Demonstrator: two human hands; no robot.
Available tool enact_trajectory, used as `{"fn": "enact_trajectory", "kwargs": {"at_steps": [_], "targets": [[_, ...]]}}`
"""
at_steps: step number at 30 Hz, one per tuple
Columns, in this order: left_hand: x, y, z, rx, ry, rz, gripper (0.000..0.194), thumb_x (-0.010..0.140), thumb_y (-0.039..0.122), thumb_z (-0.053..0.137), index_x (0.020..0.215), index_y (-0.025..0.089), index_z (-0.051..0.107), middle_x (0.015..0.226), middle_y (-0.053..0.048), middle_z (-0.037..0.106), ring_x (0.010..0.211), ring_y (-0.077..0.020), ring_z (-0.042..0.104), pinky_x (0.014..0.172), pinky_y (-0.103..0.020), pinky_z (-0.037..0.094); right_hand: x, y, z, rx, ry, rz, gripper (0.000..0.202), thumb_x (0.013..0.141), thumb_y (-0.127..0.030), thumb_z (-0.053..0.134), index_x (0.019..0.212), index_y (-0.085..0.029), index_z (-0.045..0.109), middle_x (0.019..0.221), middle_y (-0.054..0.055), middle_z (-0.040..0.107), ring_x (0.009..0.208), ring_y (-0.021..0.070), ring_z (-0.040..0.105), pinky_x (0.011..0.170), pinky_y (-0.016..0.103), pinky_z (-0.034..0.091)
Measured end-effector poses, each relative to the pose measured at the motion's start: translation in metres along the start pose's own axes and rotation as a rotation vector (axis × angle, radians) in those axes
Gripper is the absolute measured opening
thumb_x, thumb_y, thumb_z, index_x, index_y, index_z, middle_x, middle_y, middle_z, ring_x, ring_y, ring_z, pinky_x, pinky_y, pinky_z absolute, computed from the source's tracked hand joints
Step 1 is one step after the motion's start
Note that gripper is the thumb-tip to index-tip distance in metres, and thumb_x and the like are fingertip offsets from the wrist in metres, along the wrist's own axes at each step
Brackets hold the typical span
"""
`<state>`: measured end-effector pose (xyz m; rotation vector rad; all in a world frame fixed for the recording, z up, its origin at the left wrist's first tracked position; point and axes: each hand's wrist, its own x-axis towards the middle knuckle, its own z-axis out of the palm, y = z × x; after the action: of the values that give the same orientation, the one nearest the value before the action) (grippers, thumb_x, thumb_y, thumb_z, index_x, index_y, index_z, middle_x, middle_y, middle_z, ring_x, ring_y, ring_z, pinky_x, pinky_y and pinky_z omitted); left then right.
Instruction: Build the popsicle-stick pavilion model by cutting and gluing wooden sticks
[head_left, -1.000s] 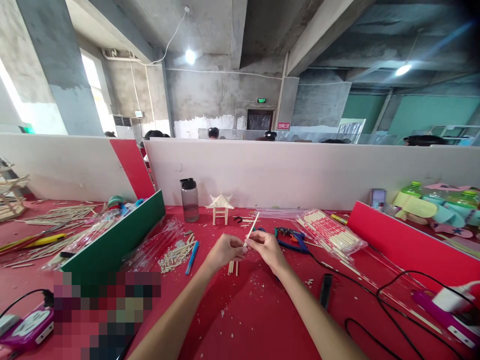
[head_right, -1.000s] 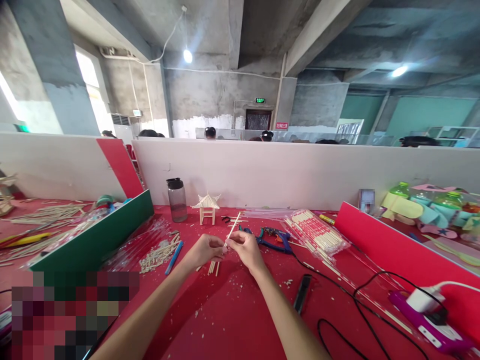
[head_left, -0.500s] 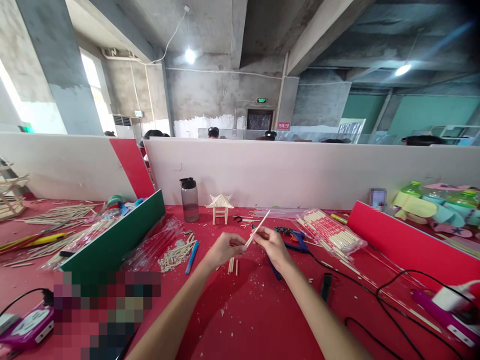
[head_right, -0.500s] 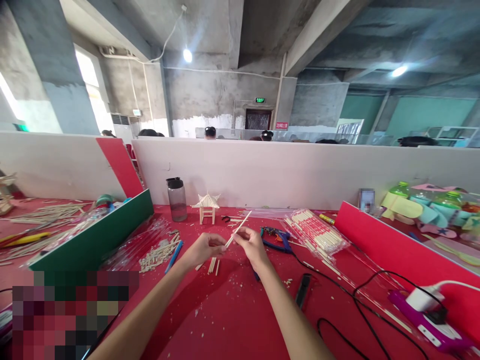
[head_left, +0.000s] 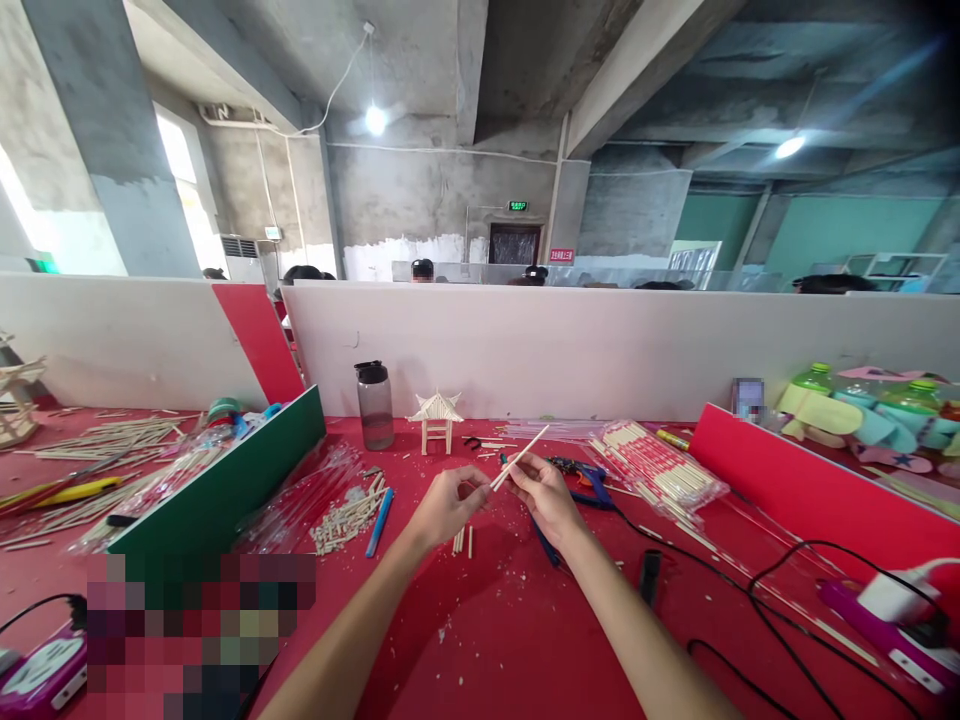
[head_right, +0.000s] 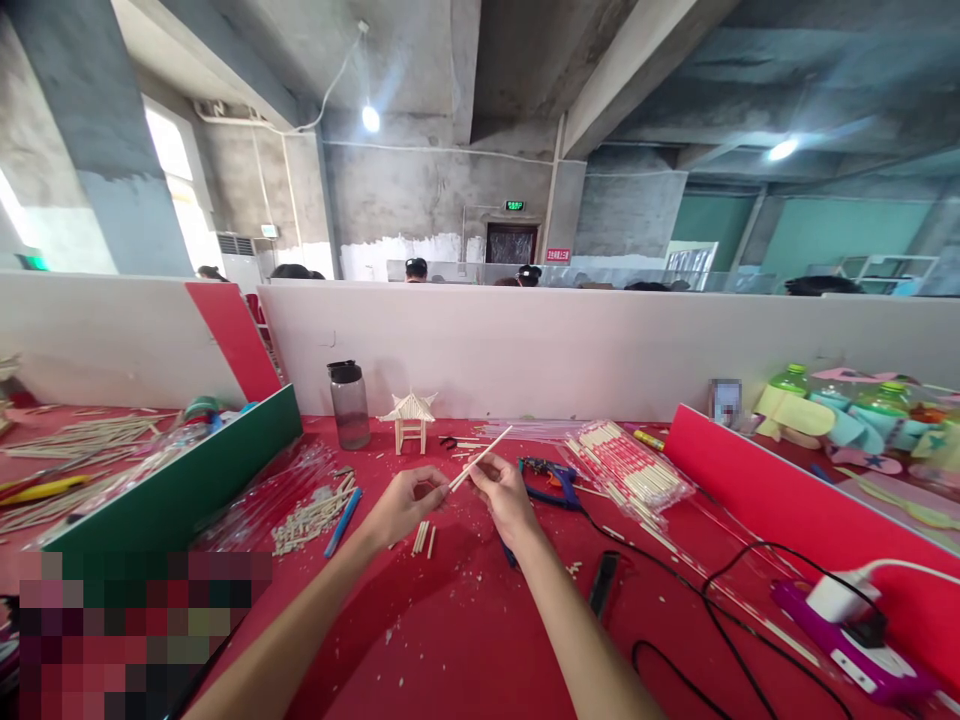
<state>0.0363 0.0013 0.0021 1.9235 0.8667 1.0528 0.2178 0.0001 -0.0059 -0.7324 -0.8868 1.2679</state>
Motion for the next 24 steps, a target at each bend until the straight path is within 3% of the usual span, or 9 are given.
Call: {"fn": "enact_trajectory", "kwargs": {"at_steps": [10, 19, 24], "targets": [[-0.0019, 0.0089, -0.0028, 0.137, 0.032, 0.05, 0.013, 0.077, 0.019, 0.055, 0.076, 0.013, 0.066, 0.062, 0.002, 0.056, 0.055, -0.0087, 0.045, 0.054, -0.018, 0.034, 0.0003, 0.0013, -0.0012, -0.004, -0.067, -0.016, 0.032, 0.055, -0.032, 0.089, 0.079, -0.021, 0.07, 0.077, -0.001, 0.068, 0.072, 0.014, 0.061, 0.073, 0.027, 0.05], [-0.0007, 0.0079, -0.002, -0.125, -0.015, 0.019, 0.013, 0.078, 0.025, 0.061, 0.075, 0.013, 0.063, 0.064, 0.0, 0.061, 0.061, -0.012, 0.055, 0.062, -0.022, 0.043, -0.0027, 0.0, 0.0, 0.087, -0.184, -0.017, 0.025, 0.062, -0.029, 0.087, 0.077, -0.021, 0.069, 0.075, -0.002, 0.065, 0.07, 0.0114, 0.058, 0.072, 0.024, 0.049], [0.0009, 0.004, -0.0022, -0.3, 0.006, -0.079, 0.015, 0.076, 0.028, 0.063, 0.076, 0.014, 0.063, 0.066, 0.0, 0.062, 0.061, -0.0122, 0.057, 0.064, -0.024, 0.047, -0.0031, -0.0001, -0.0007, 0.129, -0.226, 0.003, 0.025, 0.063, -0.025, 0.086, 0.08, -0.021, 0.069, 0.077, -0.002, 0.065, 0.072, 0.0116, 0.06, 0.071, 0.024, 0.05]]}}
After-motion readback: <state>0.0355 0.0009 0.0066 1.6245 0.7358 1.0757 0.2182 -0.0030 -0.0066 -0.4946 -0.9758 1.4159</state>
